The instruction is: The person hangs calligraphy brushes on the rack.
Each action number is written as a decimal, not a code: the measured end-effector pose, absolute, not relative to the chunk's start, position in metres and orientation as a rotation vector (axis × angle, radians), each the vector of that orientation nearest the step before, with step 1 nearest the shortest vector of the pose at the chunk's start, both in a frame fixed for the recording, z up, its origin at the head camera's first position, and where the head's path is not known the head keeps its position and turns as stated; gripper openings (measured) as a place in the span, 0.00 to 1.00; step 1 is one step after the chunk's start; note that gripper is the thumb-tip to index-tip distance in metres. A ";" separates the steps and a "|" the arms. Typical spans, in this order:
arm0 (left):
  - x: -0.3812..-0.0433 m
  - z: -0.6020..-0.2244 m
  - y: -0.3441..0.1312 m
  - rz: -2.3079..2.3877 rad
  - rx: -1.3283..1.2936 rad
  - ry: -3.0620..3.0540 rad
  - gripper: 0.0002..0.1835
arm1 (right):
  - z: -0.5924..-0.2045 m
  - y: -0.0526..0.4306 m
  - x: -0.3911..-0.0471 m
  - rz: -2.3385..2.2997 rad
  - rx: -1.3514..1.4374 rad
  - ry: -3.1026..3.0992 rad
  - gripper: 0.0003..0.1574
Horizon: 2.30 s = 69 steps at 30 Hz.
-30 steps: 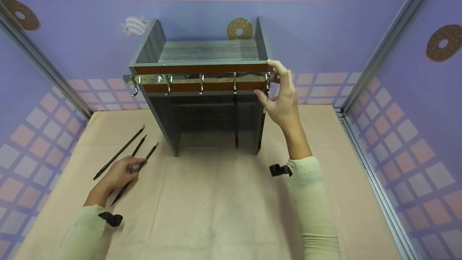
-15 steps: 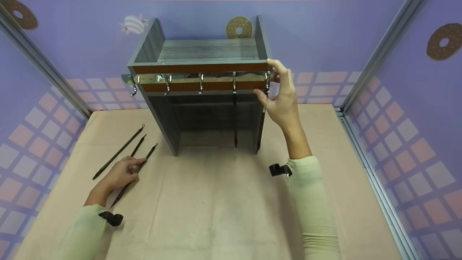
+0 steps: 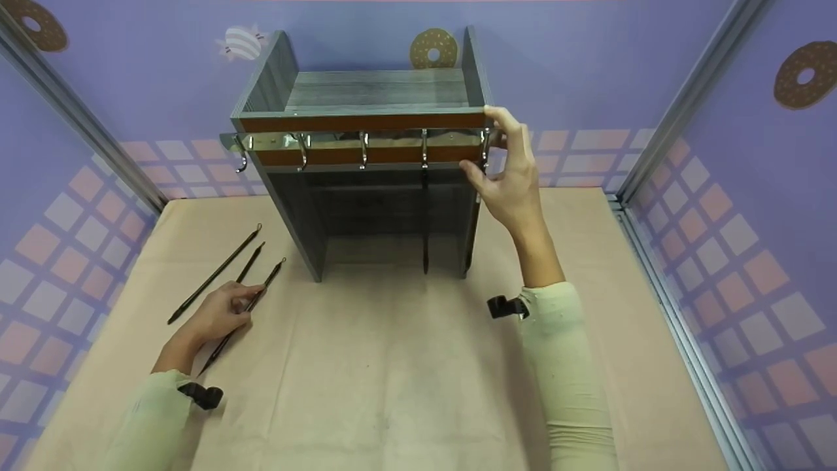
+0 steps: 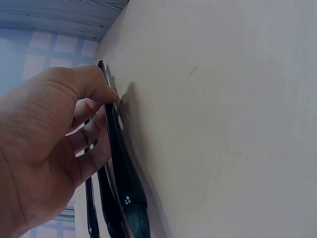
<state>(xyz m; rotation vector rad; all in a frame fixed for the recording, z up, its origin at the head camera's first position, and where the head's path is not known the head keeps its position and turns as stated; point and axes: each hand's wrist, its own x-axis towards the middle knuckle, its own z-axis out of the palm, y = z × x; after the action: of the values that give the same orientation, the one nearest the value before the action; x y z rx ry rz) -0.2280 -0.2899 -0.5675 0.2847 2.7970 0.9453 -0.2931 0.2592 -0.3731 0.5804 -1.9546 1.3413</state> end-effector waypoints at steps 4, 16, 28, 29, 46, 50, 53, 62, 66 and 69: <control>-0.230 -0.566 -0.292 0.949 0.301 2.816 0.37 | -0.373 0.260 -0.294 1.328 0.587 -1.954 0.49; -0.236 -0.546 -0.289 1.028 0.236 2.872 0.35 | -0.373 0.262 -0.296 1.354 0.581 -1.939 0.49; -0.239 -0.535 -0.288 1.175 0.246 2.885 0.35 | -0.373 0.263 -0.297 1.330 0.582 -1.948 0.49; -0.239 -0.535 -0.288 1.172 0.251 2.885 0.35 | -0.373 0.263 -0.297 1.326 0.584 -1.948 0.49; -0.222 -0.533 -0.276 1.286 0.271 3.027 0.35 | -0.372 0.263 -0.296 1.357 0.567 -1.968 0.49; -0.216 -0.531 -0.268 1.337 0.331 3.137 0.34 | -0.372 0.263 -0.296 1.351 0.571 -1.959 0.49; -0.211 -0.531 -0.262 1.388 0.380 3.206 0.34 | -0.373 0.263 -0.296 1.344 0.578 -1.953 0.49; -0.196 -0.534 -0.245 1.529 0.602 3.307 0.35 | -0.375 0.263 -0.296 1.365 0.571 -1.966 0.49; -0.191 -0.532 -0.238 1.548 0.659 3.325 0.35 | -0.375 0.263 -0.296 1.362 0.555 -1.963 0.49; -0.189 -0.531 -0.231 1.581 0.711 3.325 0.35 | -0.374 0.263 -0.296 1.363 0.549 -1.960 0.49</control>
<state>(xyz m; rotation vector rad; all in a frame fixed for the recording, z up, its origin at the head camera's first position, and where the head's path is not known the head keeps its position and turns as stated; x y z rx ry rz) -0.1886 -0.2310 -0.5314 0.7110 3.3254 1.5815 -0.2959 0.2635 -0.3744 0.5489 -1.9596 1.3626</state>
